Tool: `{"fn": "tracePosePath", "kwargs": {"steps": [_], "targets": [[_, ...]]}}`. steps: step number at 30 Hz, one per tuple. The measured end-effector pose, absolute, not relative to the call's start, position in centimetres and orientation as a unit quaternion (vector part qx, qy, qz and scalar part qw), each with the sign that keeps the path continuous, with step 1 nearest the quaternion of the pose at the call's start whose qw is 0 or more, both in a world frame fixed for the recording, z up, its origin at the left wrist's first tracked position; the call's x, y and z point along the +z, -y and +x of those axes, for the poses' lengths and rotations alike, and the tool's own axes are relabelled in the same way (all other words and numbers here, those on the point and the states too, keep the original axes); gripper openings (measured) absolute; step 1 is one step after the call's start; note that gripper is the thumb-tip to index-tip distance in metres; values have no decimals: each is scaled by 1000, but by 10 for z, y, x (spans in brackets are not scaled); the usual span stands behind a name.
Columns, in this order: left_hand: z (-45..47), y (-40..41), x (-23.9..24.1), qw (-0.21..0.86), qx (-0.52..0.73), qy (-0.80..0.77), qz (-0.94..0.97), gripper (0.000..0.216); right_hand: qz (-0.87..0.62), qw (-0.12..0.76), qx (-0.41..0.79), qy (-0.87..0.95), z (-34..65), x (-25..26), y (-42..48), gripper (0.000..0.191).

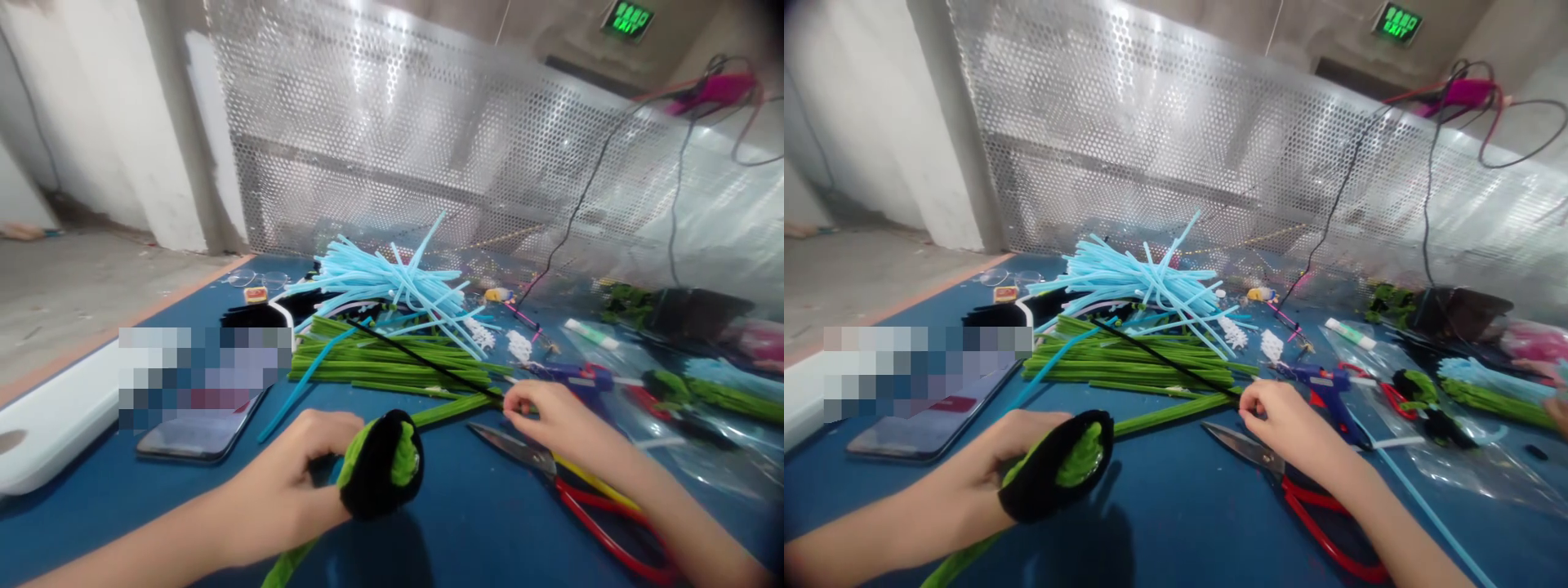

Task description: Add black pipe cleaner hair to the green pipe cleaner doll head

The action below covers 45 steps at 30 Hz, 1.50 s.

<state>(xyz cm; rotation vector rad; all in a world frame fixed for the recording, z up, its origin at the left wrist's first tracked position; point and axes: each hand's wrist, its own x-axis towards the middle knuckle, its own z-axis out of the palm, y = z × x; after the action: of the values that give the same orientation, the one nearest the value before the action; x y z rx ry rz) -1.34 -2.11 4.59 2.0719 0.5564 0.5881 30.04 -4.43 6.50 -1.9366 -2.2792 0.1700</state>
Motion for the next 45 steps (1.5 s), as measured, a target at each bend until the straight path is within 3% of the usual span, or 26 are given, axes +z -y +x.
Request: {"fn": "tracePosePath", "kwargs": {"steps": [3,7,13,19,26,39,45], "targets": [[-13,21,48,471,233,-234,818,27,-577,118,67,806,278,89,57,15],[-14,23,46,483,225,-236,813,26,-362,240,56,899,239,103,67,14],[-16,23,45,474,215,-253,816,23,-211,314,15,926,213,104,59,12],[-16,22,48,500,215,-247,801,21,-190,330,38,924,209,102,54,9],[-15,19,48,505,226,-235,799,24,-187,355,98,911,214,102,52,23],[-15,19,47,505,227,-229,801,26,-262,284,-92,918,223,89,74,43],[-15,18,45,496,226,-229,807,23,-265,270,-110,919,216,88,81,41]]}}
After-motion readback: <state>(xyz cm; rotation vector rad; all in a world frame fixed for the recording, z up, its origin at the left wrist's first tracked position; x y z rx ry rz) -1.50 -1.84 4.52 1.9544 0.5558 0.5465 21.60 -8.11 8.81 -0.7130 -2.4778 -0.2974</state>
